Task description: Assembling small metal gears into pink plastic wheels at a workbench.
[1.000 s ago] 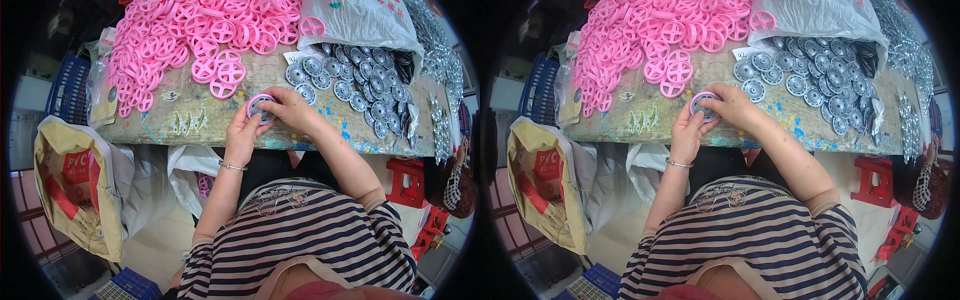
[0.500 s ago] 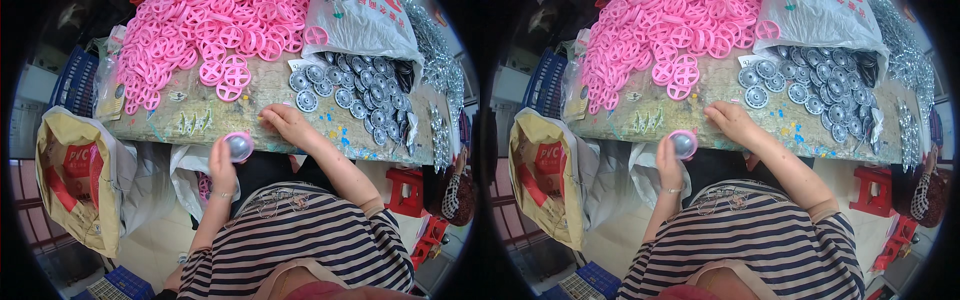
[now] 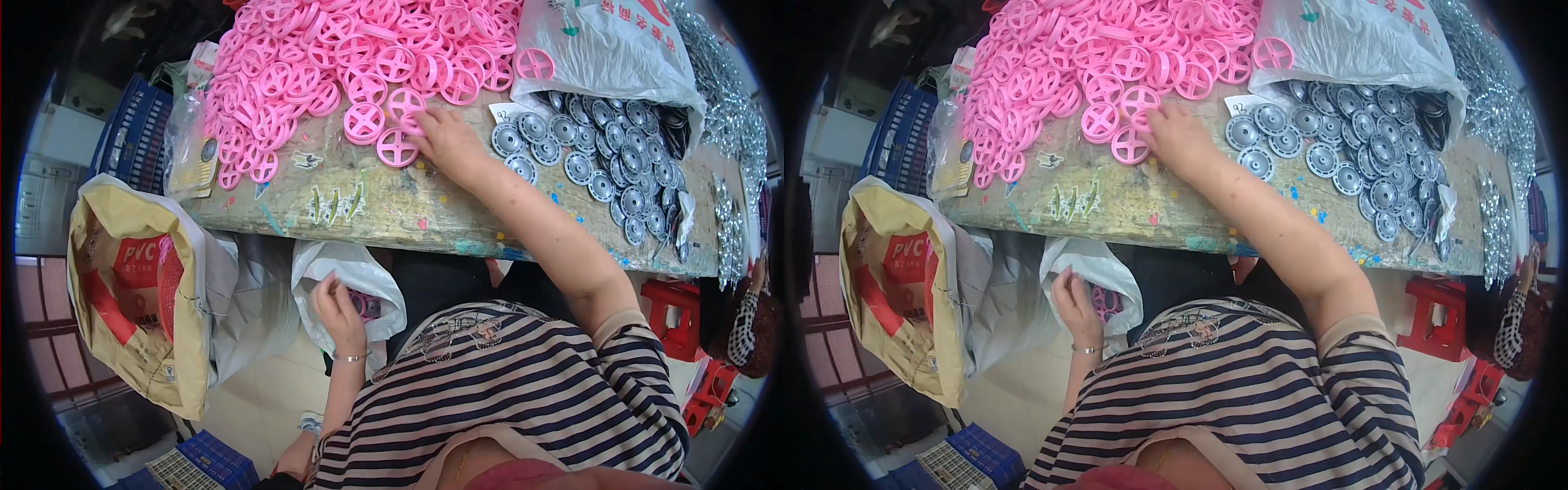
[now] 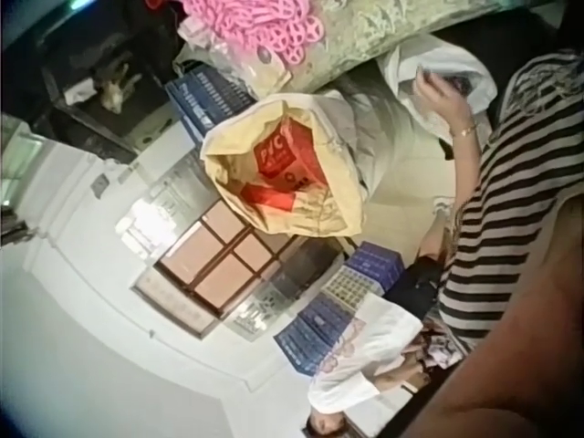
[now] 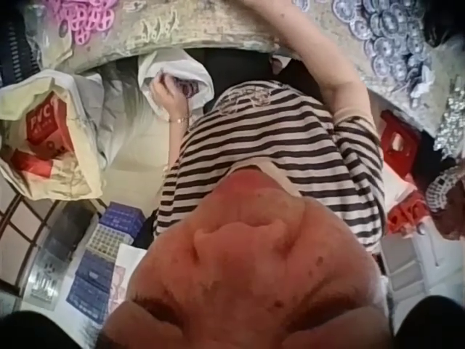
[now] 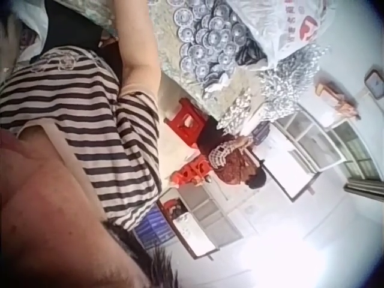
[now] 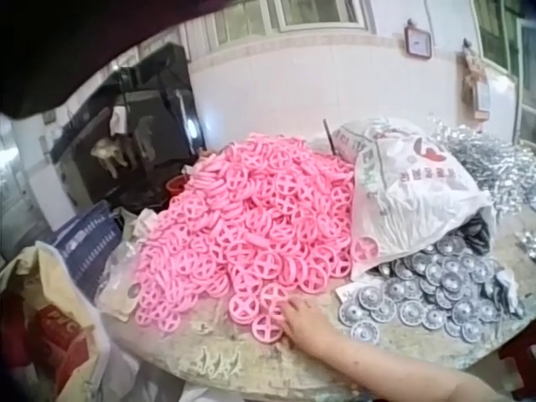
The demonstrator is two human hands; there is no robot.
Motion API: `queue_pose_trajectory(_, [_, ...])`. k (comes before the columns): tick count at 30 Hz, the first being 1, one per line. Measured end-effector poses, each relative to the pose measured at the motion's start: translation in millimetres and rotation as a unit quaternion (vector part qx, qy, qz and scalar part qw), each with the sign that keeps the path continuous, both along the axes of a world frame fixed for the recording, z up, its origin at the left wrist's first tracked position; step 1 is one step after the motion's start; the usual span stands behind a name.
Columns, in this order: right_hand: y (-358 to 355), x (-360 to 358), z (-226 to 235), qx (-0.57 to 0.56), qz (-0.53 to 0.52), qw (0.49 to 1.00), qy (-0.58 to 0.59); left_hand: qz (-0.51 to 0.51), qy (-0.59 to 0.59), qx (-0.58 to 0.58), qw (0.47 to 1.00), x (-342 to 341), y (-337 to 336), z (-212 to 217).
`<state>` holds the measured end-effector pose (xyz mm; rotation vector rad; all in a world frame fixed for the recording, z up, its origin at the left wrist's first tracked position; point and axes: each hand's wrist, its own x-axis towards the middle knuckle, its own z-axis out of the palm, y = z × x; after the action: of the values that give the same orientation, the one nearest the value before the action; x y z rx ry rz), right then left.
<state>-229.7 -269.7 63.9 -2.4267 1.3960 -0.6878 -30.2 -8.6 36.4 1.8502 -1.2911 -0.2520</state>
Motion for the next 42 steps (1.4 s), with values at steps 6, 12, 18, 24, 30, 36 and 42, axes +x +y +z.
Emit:
queue_pose_trajectory(6, [70,-28,27,-0.090,0.126,0.987,-0.033,-0.233,0.506,-0.087,0.826,-76,-86,23])
queue_pose_trajectory(12, [112,-65,20,0.023,0.039,0.991,-0.124,-0.192,0.630,0.039,0.752,-109,-134,12])
queue_pose_trajectory(18, [77,-133,8,-0.051,-0.123,0.991,-0.006,-0.241,0.640,0.072,0.726,-105,-135,23])
queue_pose_trajectory(24, [76,-114,23,0.103,-0.125,0.973,-0.164,-0.278,0.661,0.074,0.693,-98,-136,19])
queue_pose_trajectory(30, [104,-63,24,-0.017,0.040,0.997,-0.063,-0.264,0.673,0.089,0.685,-97,-134,15])
queue_pose_trajectory(36, [121,-60,8,-0.075,0.038,0.993,0.084,-0.264,0.713,0.075,0.645,-96,-132,15])
queue_pose_trajectory(42, [112,-66,9,-0.002,0.060,0.998,-0.007,-0.289,0.661,0.093,0.686,-94,-131,15])
